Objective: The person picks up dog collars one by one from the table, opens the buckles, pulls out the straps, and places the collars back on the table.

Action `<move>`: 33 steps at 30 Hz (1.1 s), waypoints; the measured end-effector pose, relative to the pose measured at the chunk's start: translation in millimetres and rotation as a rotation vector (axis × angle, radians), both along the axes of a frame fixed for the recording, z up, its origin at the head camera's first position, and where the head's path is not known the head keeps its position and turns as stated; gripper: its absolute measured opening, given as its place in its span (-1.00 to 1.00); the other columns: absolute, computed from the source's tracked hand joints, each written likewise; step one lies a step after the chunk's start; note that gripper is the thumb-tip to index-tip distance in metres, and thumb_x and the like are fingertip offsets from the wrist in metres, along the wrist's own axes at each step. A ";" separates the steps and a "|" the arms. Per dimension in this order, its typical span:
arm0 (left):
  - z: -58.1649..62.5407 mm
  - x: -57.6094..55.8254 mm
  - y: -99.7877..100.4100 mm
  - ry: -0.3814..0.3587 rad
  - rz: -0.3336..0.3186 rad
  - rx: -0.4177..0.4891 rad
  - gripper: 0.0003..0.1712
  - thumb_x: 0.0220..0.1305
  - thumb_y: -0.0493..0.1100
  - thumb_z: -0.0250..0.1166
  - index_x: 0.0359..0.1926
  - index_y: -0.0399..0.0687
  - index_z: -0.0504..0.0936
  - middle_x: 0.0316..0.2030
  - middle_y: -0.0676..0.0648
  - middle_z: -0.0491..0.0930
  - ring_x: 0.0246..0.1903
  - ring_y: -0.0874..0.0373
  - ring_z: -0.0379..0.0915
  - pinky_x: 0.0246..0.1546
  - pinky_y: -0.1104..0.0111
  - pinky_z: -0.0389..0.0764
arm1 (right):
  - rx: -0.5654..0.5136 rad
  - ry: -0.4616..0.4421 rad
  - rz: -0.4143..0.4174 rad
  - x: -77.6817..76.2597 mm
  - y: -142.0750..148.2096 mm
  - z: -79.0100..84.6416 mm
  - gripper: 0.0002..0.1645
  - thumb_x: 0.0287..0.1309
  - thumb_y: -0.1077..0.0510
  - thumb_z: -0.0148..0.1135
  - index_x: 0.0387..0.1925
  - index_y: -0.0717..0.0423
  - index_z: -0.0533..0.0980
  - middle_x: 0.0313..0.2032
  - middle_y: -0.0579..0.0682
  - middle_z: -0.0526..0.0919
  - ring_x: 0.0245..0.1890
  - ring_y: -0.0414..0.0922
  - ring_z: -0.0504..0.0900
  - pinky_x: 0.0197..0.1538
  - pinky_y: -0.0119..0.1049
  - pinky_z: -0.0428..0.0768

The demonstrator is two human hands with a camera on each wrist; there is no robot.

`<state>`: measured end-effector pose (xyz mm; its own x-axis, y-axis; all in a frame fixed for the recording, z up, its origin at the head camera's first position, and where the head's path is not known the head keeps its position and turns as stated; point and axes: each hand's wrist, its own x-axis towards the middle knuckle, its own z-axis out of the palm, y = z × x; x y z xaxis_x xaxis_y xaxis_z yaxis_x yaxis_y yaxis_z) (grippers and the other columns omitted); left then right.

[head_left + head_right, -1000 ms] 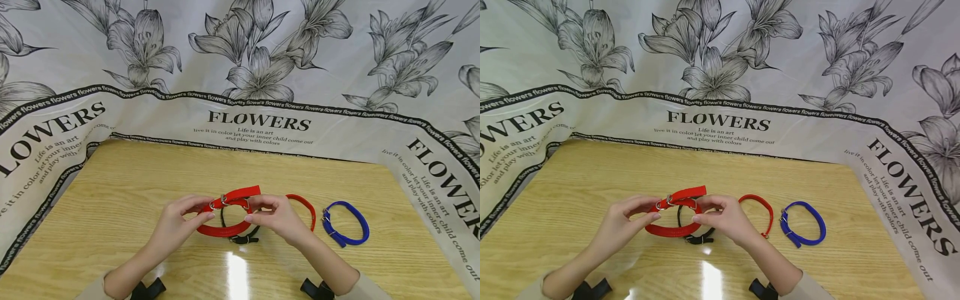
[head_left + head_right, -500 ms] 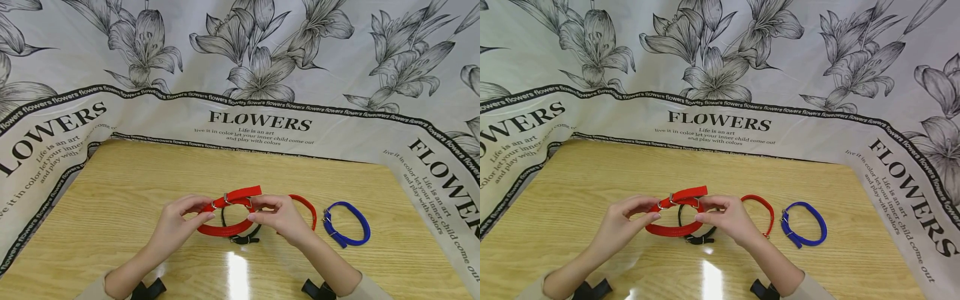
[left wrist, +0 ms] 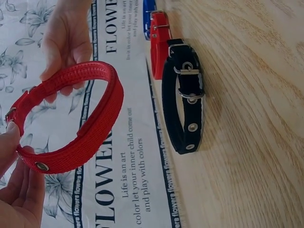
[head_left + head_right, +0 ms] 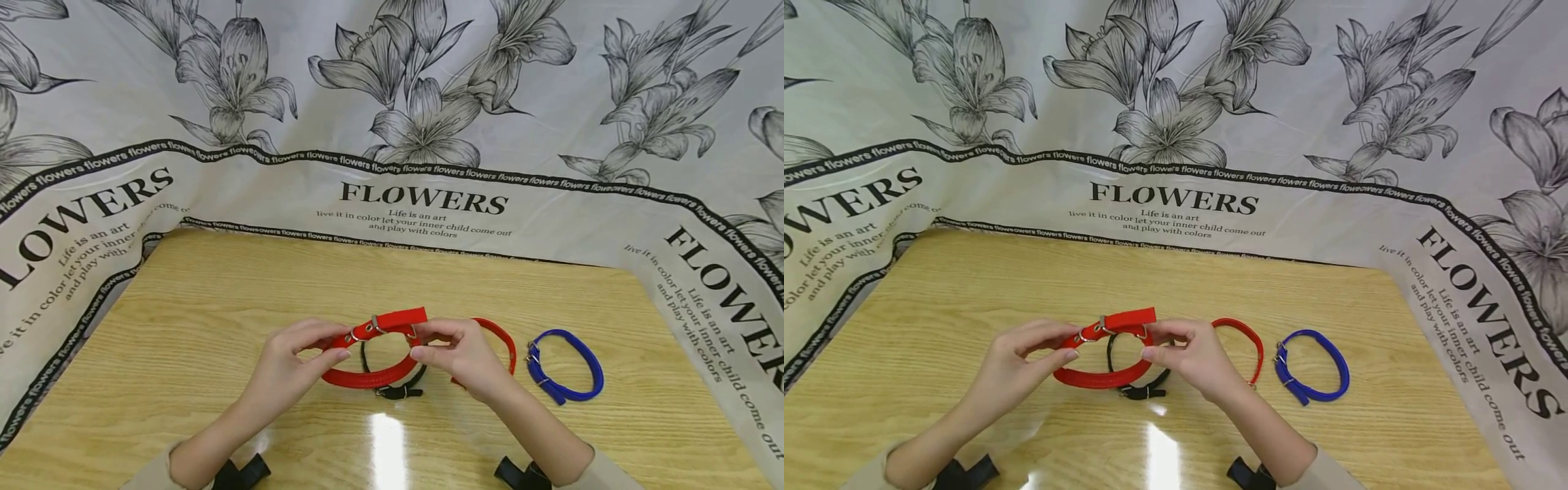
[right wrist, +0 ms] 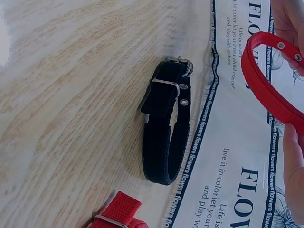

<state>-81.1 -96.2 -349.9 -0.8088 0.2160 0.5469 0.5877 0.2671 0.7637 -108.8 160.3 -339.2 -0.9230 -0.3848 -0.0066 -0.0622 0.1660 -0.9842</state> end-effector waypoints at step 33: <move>-4.6 0.5 -5.0 0.061 -0.038 0.019 -0.69 -0.05 -0.38 0.44 -0.20 -0.13 0.68 -0.34 0.02 0.63 -0.41 0.26 0.52 -0.40 0.43 0.61 | -0.009 0.041 0.023 8.9 -1.6 3.5 -0.56 -0.06 0.35 0.38 -0.09 0.45 0.54 -0.20 0.14 0.58 -0.22 -0.14 0.60 -0.19 -0.23 0.65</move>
<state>-80.6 -101.2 -354.5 -0.7653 0.2351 0.5992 0.6427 0.2291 0.7311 -99.9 158.8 -335.7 -0.9134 -0.4056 0.0343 -0.1058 0.1552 -0.9822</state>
